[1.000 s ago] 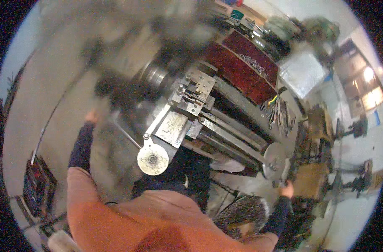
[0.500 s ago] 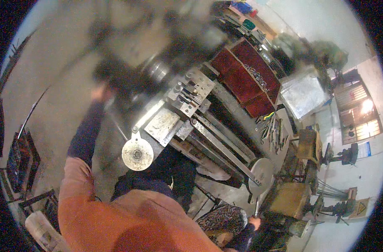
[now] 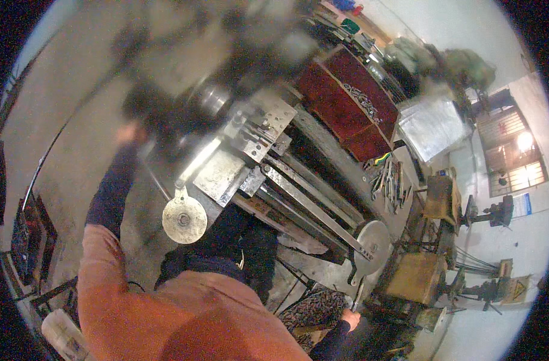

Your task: The person operates a metal lathe, repeatedly loading small cylindrical metal pieces into the chuck, adjusting the machine with handwheels, and removing finished pieces. The person places the finished pieces into a bin filled with metal shavings.

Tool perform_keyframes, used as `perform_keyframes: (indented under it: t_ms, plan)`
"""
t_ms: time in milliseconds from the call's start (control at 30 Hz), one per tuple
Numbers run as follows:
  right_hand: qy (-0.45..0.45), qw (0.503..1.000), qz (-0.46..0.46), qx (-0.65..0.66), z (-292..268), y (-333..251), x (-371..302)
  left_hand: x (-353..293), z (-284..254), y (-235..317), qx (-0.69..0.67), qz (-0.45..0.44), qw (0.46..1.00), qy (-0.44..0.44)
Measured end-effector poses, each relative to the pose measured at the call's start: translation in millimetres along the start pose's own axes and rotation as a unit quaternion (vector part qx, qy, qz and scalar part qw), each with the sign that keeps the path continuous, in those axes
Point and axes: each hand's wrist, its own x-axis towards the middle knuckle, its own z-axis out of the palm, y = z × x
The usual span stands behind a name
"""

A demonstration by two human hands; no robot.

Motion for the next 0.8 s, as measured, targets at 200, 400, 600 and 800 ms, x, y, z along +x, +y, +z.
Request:
perform_keyframes:
  t_ms: [200,400,600,800]
  plan:
    - [0.016,0.996,-0.038,-0.081,-17,-12,63,30,-9,-14,0.019,0.004,1.0,0.02]
    - [-0.006,0.982,-0.094,-0.165,-26,-52,156,40,-17,-28,0.042,0.094,0.994,0.033]
    - [-0.019,0.985,-0.07,-0.159,-11,-48,187,32,-6,-21,0.037,0.097,0.995,-0.001]
    - [0.148,0.977,-0.105,-0.113,34,1,174,20,-2,-21,-0.004,0.14,0.99,-0.004]
